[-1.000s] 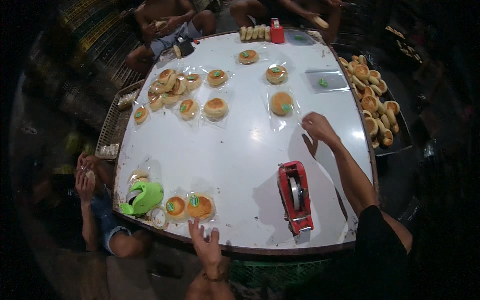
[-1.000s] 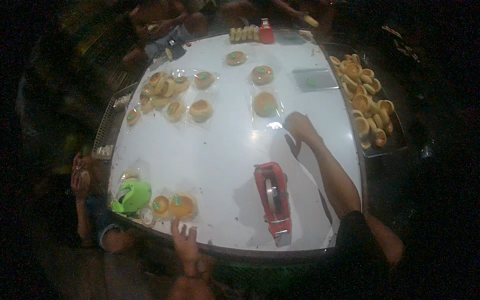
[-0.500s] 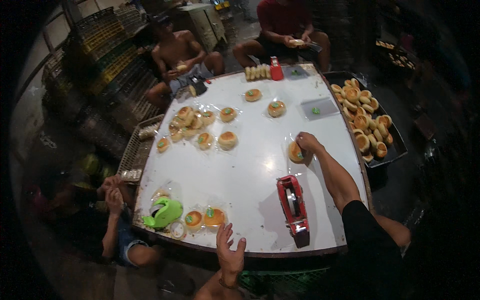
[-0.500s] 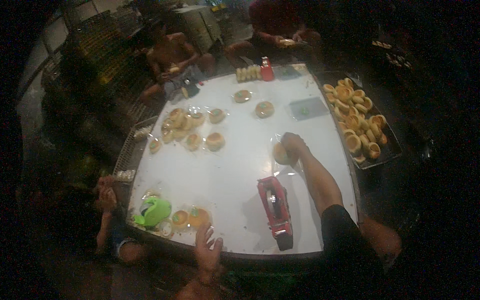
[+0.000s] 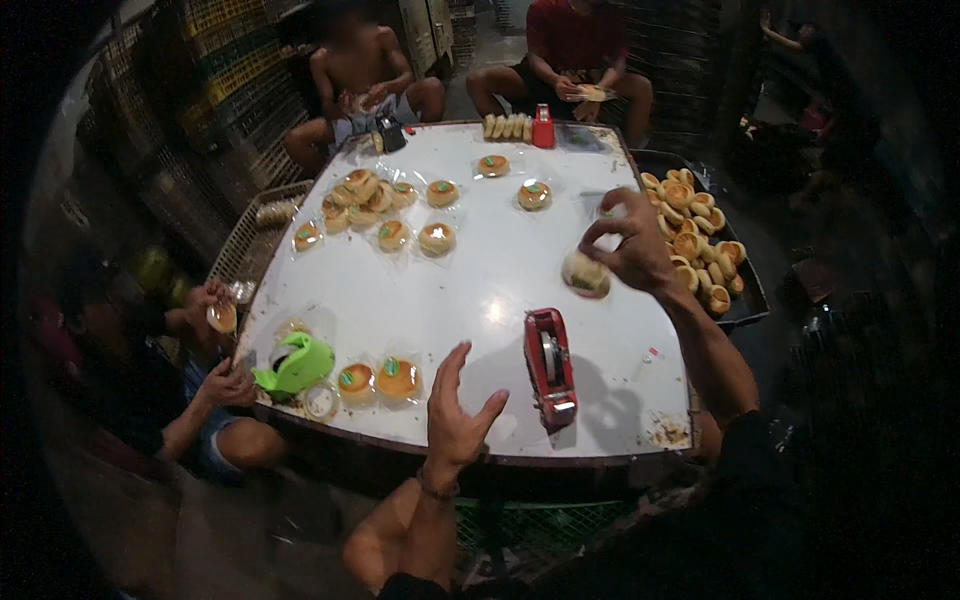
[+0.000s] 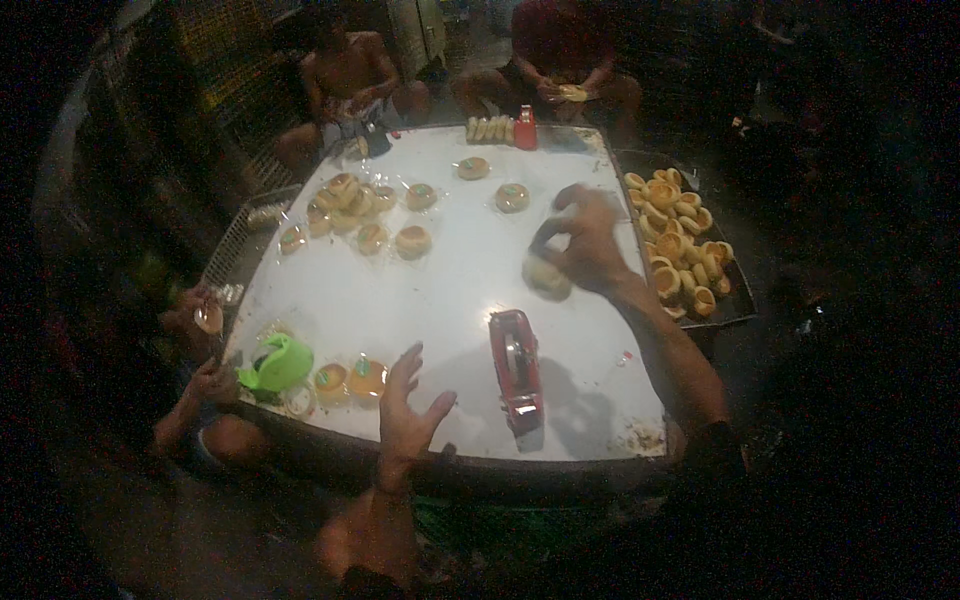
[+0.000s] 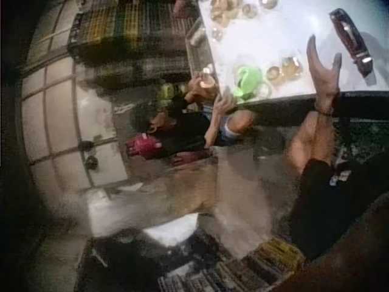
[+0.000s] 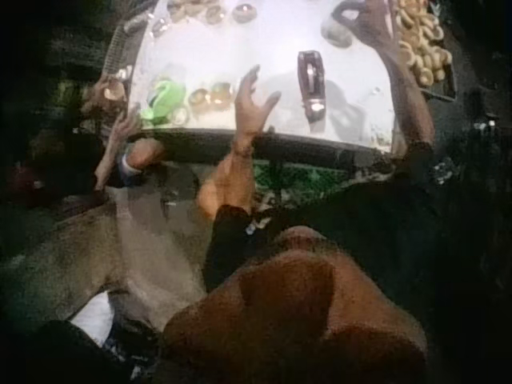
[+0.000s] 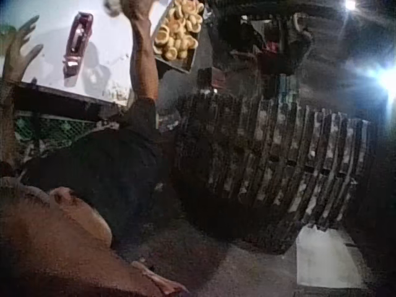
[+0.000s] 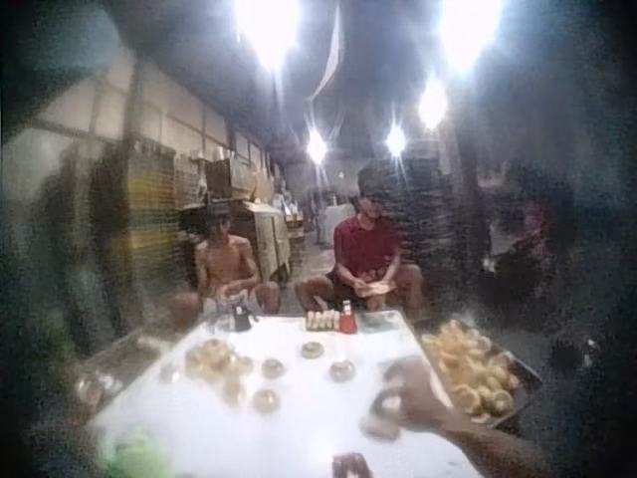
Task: The person places small pastries into clear plastic bags and seals them using a handheld tape dispenser. The sealed pastries are placed on a white table. Other people are visible in the background performing similar tasks.
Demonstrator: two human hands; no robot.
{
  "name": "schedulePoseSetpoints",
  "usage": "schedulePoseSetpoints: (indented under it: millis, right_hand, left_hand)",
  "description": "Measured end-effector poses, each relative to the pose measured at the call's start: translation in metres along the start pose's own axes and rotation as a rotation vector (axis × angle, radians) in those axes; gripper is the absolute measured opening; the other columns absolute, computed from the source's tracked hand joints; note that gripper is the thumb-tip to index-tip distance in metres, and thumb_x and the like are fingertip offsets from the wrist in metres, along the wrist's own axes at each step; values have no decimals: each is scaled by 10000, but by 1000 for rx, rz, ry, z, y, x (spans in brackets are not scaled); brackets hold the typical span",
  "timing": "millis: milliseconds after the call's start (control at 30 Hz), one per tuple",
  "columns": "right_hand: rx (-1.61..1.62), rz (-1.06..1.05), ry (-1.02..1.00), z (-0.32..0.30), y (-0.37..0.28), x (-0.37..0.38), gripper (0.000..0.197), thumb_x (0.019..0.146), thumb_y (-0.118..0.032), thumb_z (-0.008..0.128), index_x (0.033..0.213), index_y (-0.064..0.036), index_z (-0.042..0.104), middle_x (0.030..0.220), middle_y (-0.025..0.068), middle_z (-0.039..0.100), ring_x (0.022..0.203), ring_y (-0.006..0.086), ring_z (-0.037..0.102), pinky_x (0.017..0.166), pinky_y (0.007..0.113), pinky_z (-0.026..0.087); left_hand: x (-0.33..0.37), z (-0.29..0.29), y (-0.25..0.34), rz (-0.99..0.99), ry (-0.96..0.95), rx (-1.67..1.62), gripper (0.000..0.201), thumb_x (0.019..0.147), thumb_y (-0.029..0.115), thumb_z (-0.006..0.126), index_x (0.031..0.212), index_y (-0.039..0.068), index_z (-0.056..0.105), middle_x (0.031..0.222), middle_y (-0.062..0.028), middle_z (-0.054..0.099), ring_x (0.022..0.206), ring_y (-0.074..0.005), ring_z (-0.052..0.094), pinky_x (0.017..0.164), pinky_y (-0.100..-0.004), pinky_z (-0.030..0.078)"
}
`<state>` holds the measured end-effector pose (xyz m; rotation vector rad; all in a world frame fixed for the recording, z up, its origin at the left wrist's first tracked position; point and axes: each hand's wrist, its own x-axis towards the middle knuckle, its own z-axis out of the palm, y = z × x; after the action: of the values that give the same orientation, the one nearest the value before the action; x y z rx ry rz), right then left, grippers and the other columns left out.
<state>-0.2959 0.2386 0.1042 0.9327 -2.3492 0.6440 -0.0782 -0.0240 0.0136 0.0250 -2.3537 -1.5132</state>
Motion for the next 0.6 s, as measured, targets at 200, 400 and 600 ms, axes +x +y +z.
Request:
schedulePoseSetpoints:
  millis: [200,400,600]
  right_hand:
    - [405,-32,-376,-12,-76,-38,148,721,-191,895,795,-126,784,1156,90,553,1200,295,539,1045,480,428]
    - [795,81,-283,11,-109,-77,451,712,-190,914,1094,-121,684,1131,88,581,1094,236,590,905,398,508]
    - [1359,890,-501,25,-132,-138,1213,609,-110,977,1590,-88,264,1200,73,518,1112,204,562,978,352,496]
  left_hand:
    - [15,32,3,44,-210,-89,1131,773,155,889,1604,29,132,1459,-271,487,1348,-368,504,1149,-466,400]
    - [-26,27,-11,-392,-463,-741,1182,756,-17,870,1610,74,58,1311,-189,579,1172,-252,633,1001,-376,548]
    - [-63,27,-21,-359,-394,-946,1163,754,-73,850,1594,107,65,1303,-161,555,1188,-252,616,996,-364,563]
